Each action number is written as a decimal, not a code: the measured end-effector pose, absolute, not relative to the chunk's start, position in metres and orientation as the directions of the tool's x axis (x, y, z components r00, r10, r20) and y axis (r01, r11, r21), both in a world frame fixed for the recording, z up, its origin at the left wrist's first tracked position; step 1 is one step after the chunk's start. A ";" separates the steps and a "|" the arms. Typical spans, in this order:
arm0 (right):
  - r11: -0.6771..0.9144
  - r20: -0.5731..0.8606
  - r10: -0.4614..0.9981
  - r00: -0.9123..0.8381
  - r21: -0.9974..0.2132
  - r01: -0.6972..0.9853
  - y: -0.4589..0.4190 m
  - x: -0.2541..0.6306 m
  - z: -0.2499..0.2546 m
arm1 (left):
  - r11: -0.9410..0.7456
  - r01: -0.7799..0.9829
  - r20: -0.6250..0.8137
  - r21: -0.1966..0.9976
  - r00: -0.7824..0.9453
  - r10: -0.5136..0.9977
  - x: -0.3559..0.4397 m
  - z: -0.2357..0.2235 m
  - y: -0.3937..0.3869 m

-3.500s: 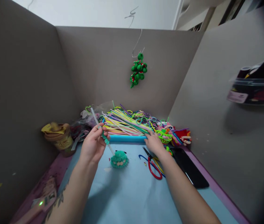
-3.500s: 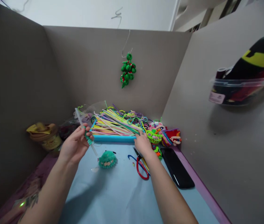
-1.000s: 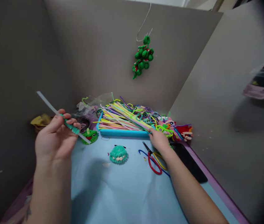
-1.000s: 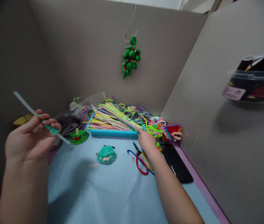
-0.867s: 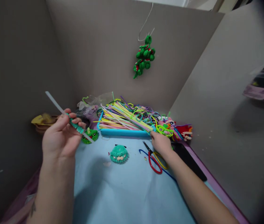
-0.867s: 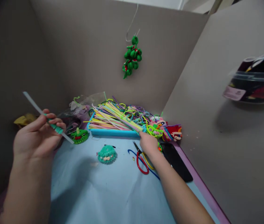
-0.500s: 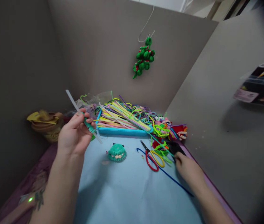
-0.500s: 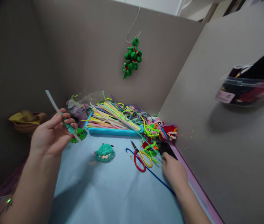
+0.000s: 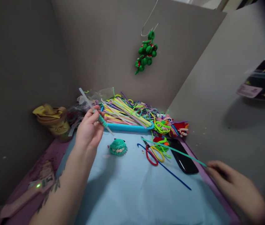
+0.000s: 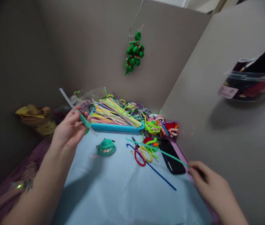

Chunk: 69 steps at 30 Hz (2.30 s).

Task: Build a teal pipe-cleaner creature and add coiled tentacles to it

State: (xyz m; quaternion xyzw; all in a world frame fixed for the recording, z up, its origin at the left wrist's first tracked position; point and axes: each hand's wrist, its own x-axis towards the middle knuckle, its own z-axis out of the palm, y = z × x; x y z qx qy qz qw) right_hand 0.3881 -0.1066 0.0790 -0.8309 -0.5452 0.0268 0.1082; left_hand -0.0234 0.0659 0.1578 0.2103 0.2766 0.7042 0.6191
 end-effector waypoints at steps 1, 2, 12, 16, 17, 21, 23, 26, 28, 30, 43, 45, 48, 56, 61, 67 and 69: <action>-0.279 0.079 0.946 0.313 -0.290 0.916 -0.087 0.370 0.084 | -0.065 -0.758 -0.051 0.649 -0.128 0.990 -0.020 0.157 0.065; -0.190 0.106 0.966 0.238 -0.337 0.922 -0.066 0.352 0.087 | -0.043 -0.761 -0.057 0.648 -0.105 0.993 -0.018 0.156 0.064; 0.408 0.228 0.913 -0.339 -0.459 0.789 0.042 0.213 0.053 | 0.184 -0.705 -0.317 0.685 -0.062 0.946 -0.022 0.092 0.049; 0.559 0.086 0.778 -0.622 -0.546 0.624 0.049 0.173 0.034 | 0.149 -0.659 -0.312 0.737 -0.137 0.940 -0.023 0.070 0.048; 0.565 0.075 0.760 -0.645 -0.566 0.600 0.053 0.167 0.029 | 0.135 -0.645 -0.293 0.752 -0.144 0.945 -0.023 0.067 0.048; 0.521 0.135 0.786 -0.603 -0.670 0.529 0.064 0.161 0.020 | 0.125 -0.602 -0.236 0.789 -0.109 0.966 -0.020 0.062 0.048; 0.452 0.152 0.829 -0.538 -0.748 0.486 0.068 0.165 0.020 | 0.121 -0.608 -0.227 0.785 -0.100 0.969 -0.020 0.060 0.047; 0.217 0.056 0.899 -0.435 -0.918 0.330 0.072 0.173 0.022 | 0.163 -0.631 -0.256 0.759 -0.059 0.965 -0.020 0.057 0.044; 0.021 -0.045 0.907 -0.419 -0.988 0.152 0.074 0.176 0.022 | 0.226 -0.624 -0.298 0.748 -0.011 0.955 -0.018 0.055 0.040; -0.106 -0.101 0.902 -0.419 -0.994 0.013 0.075 0.176 0.023 | 0.296 -0.594 -0.348 0.748 0.029 0.937 -0.014 0.053 0.037; 0.055 0.032 0.950 -0.309 -0.996 0.066 0.068 0.163 0.025 | 0.417 -0.641 -0.408 0.645 0.173 0.897 -0.004 0.044 0.033; 0.174 0.144 0.972 -0.183 -0.971 0.163 0.062 0.161 0.029 | 0.328 -0.660 -0.370 0.675 0.082 0.925 -0.004 0.044 0.034; 0.247 0.210 0.966 -0.149 -0.919 0.307 0.051 0.156 0.035 | 0.235 -0.674 -0.334 0.700 -0.018 0.942 -0.004 0.044 0.035; 0.182 0.037 0.937 -0.346 -0.899 0.397 0.035 0.146 0.037 | 0.103 -0.669 -0.258 0.736 -0.136 0.957 -0.007 0.042 0.036; 0.274 0.160 0.937 -0.310 -0.888 0.369 0.035 0.147 0.043 | 0.159 -0.537 -0.237 0.828 -0.079 0.968 -0.005 0.036 0.031; 0.374 0.289 0.920 -0.263 -0.849 0.374 0.035 0.151 0.048 | 0.144 -0.383 -0.189 0.912 -0.083 0.979 -0.002 0.036 0.027; 0.383 0.291 0.914 -0.282 -0.849 0.365 0.034 0.150 0.048 | 0.171 -0.355 -0.199 0.919 -0.043 0.979 -0.001 0.039 0.027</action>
